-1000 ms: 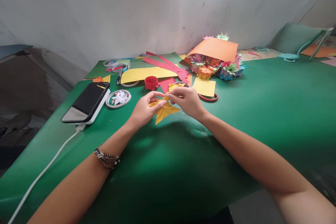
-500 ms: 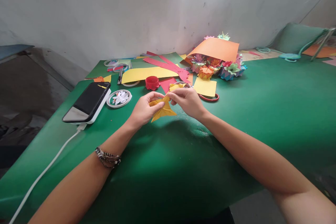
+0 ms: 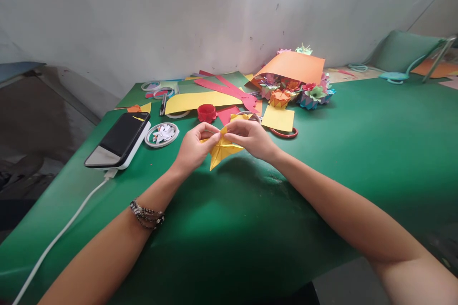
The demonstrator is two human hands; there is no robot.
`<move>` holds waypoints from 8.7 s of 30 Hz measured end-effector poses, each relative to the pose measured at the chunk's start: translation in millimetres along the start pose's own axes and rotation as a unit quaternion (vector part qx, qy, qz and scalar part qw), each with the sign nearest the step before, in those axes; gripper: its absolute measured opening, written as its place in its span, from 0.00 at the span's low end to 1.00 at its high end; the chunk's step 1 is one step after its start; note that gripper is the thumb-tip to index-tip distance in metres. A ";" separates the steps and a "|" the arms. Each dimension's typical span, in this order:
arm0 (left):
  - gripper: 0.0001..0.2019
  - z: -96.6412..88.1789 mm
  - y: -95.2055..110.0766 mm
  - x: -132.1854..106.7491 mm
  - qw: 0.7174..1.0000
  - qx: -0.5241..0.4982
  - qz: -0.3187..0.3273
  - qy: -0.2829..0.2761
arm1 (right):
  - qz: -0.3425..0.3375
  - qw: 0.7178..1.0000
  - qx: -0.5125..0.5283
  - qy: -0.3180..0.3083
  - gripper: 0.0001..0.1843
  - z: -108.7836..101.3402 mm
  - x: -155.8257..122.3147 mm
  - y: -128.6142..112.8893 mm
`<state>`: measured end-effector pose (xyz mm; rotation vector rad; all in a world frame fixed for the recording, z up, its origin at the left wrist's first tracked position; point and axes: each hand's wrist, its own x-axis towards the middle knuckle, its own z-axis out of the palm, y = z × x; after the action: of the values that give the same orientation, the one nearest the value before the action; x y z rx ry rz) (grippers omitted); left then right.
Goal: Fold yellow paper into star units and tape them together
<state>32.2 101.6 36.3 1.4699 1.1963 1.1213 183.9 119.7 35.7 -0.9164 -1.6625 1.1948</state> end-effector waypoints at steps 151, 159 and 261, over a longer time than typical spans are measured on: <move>0.07 10.2 -12.6 -69.6 0.790 0.462 0.369 -0.164 | -0.291 0.829 -0.432 -0.203 0.12 -22.9 -86.8 5.9; 0.07 16.0 -7.9 -69.7 0.723 0.519 0.430 -0.154 | -0.347 0.785 -0.484 -0.170 0.14 -18.8 -89.6 5.2; 0.12 -2.3 -17.8 -75.5 0.687 0.533 0.453 -0.197 | -0.282 0.781 -0.522 -0.195 0.14 -20.1 -109.2 -2.0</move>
<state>18.0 29.4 11.6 3.2588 0.7334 0.4836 241.0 26.4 16.1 -0.6652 -2.7567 -0.0712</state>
